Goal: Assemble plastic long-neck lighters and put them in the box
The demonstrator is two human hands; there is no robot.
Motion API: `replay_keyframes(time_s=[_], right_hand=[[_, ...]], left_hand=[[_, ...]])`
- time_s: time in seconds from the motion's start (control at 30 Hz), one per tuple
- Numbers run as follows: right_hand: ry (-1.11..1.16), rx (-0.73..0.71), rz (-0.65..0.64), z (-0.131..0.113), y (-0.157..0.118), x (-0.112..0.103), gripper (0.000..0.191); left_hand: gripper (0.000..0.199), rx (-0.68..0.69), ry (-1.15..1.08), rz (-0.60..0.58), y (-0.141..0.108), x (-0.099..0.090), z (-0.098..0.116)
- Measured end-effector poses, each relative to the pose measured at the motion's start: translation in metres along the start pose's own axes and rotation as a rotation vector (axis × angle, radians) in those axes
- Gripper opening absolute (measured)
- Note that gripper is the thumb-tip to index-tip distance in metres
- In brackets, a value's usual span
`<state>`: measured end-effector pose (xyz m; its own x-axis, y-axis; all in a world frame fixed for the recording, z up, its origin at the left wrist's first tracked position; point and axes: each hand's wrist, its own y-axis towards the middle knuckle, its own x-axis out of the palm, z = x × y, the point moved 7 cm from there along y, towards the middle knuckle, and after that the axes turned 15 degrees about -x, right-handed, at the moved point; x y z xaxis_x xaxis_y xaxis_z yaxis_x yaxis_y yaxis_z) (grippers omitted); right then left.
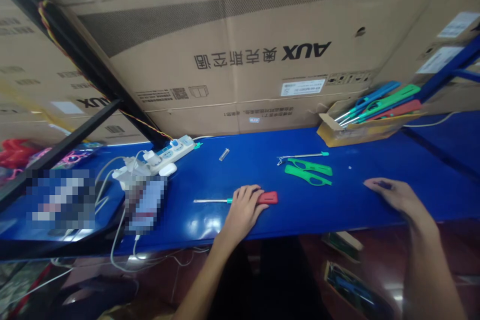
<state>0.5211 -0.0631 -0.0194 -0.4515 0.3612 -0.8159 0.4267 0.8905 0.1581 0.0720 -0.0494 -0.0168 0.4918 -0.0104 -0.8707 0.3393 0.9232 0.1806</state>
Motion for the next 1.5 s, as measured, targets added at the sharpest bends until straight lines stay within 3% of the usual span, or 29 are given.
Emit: replay_keyframes(time_s=[0.1,0.2,0.63,0.77,0.9,1.03,1.17,1.27,1.5], right_hand=[[0.101,0.103,-0.11,0.009,0.002,0.011,0.011],[0.143,0.163,-0.118,0.012,0.003,0.013,0.01],[0.365,0.308,0.147,-0.001,-0.021,0.003,0.008],[0.495,0.209,0.16,-0.03,-0.035,0.021,0.022],[0.63,0.054,0.04,-0.086,-0.06,0.062,0.05],[0.668,-0.064,-0.117,-0.152,-0.094,0.105,0.043],[0.637,-0.398,-0.164,-0.207,-0.117,0.127,0.029],[0.598,-0.519,-0.157,-0.217,-0.123,0.134,0.03],[0.596,-0.525,-0.154,-0.213,-0.109,0.132,0.03]], left_hand=[[0.03,-0.008,-0.006,0.004,0.0,-0.001,0.0],[0.03,-0.009,-0.009,0.009,0.0,0.0,-0.001],[0.032,-0.021,-0.033,-0.008,0.001,-0.002,-0.002],[0.028,-0.031,-0.04,0.003,0.002,0.001,-0.004],[0.028,-0.034,-0.016,0.024,0.003,0.004,-0.006],[0.028,-0.031,0.016,0.038,0.002,0.006,-0.005],[0.027,-0.041,0.004,0.037,0.001,0.002,-0.003],[0.028,-0.05,0.0,0.034,0.0,0.0,-0.002],[0.03,-0.054,0.018,0.03,-0.001,0.002,-0.001]])
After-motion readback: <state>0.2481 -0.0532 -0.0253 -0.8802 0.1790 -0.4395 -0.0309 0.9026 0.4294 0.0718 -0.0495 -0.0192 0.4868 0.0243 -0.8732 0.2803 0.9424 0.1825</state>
